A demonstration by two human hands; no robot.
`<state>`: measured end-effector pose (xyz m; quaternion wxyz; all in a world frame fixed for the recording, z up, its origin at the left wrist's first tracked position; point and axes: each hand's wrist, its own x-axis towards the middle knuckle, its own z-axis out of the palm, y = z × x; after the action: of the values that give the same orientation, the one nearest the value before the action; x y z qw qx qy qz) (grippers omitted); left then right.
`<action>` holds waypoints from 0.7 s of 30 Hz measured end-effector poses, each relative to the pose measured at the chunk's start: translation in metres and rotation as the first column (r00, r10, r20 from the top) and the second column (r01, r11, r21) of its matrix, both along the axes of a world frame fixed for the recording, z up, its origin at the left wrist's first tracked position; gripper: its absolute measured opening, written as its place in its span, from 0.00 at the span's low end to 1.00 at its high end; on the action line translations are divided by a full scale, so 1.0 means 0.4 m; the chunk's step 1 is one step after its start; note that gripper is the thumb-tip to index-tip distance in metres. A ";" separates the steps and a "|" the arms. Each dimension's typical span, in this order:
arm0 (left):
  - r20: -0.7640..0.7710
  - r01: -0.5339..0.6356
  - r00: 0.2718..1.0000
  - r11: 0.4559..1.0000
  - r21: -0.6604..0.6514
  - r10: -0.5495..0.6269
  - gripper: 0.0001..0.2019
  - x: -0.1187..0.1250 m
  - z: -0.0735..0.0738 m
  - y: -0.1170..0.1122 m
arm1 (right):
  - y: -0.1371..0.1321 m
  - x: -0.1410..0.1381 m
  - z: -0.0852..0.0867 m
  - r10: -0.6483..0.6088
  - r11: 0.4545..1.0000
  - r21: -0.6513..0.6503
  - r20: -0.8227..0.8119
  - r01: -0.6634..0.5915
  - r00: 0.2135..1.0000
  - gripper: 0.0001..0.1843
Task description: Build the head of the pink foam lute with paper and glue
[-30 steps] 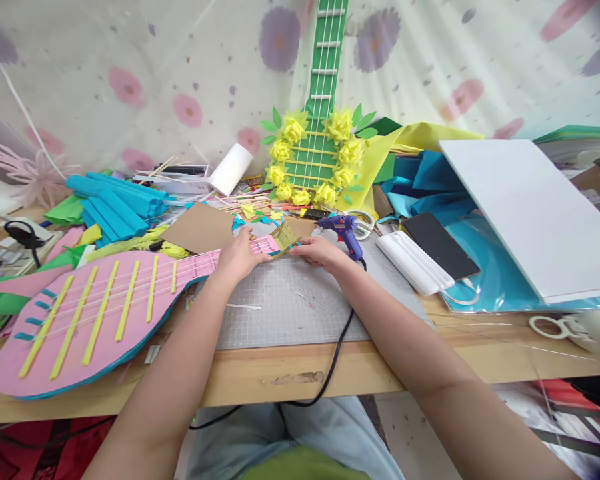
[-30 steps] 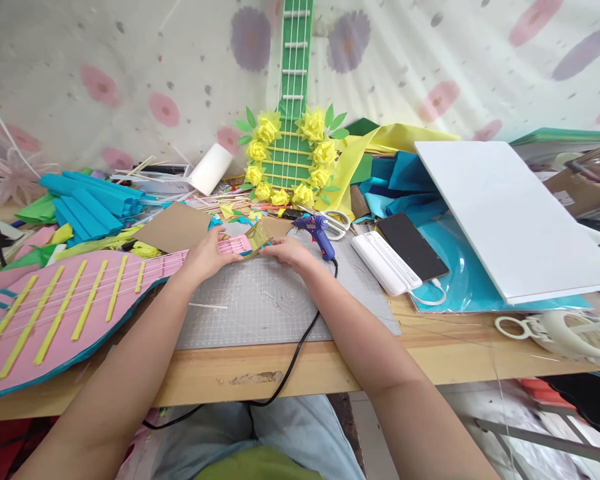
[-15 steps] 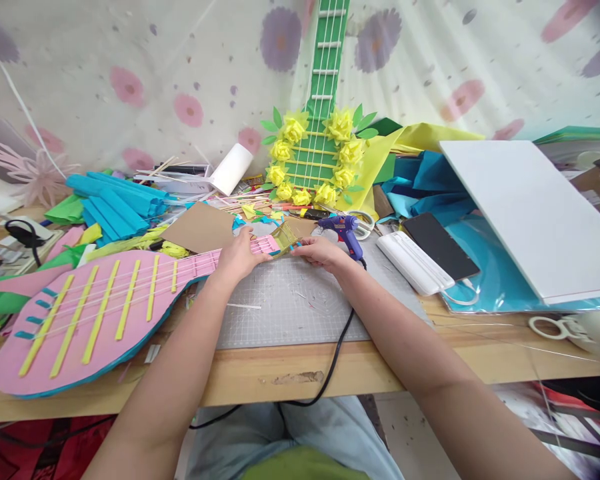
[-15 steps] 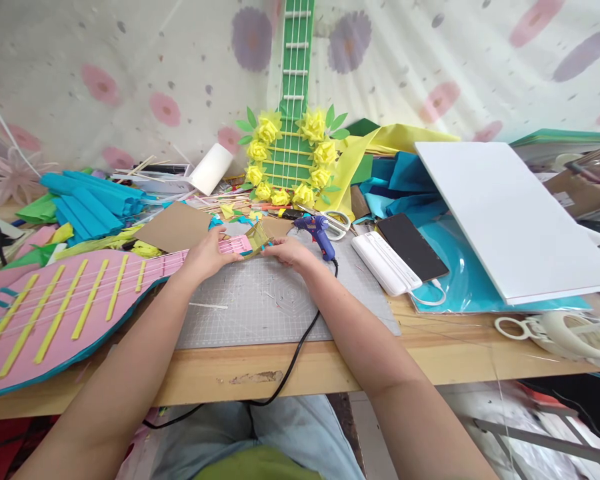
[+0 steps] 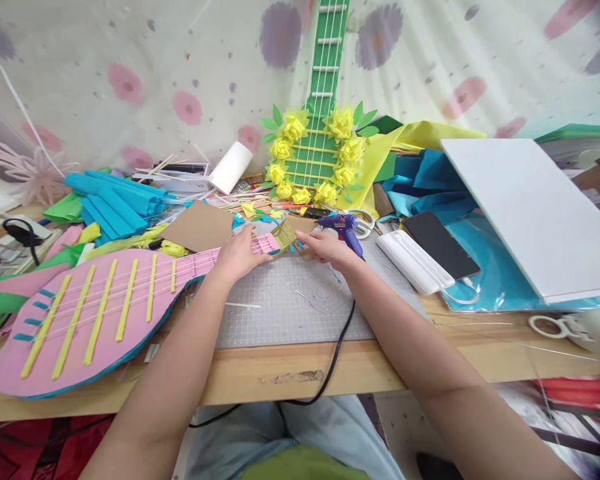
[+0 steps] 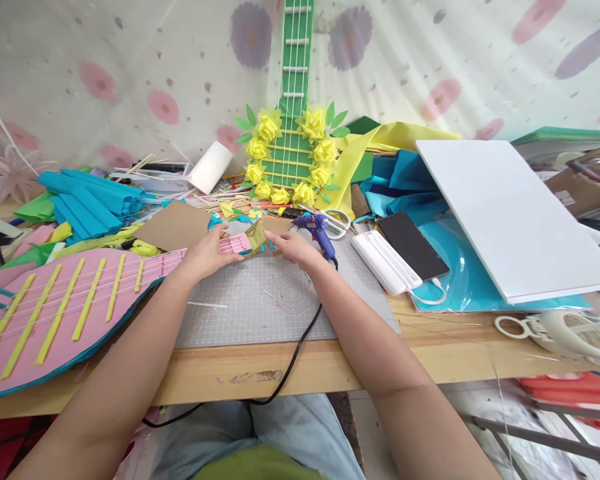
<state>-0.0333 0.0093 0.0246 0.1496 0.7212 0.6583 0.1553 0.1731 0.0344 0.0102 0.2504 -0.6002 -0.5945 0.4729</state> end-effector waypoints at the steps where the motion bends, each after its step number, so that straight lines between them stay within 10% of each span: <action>1: 0.009 0.010 1.000 1.000 -0.003 -0.010 0.40 -0.001 0.002 0.000 | 0.000 0.000 -0.001 -0.040 0.998 0.051 0.030 0.039 0.999 0.25; 11: 0.160 -0.034 0.987 0.994 0.105 0.017 0.40 0.005 -0.015 0.001 | 0.002 -0.018 -0.021 -0.171 0.941 0.310 0.099 0.133 0.980 0.21; 21: -0.008 0.153 0.988 0.973 0.174 -0.154 0.40 0.013 -0.028 0.003 | 0.012 -0.027 -0.033 -0.180 0.935 0.335 0.170 0.115 0.969 0.20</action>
<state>-0.0281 0.0107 0.0133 0.0993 0.7797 0.5842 0.2023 0.1625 0.0393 -0.0028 0.3198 -0.6382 -0.6389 0.2870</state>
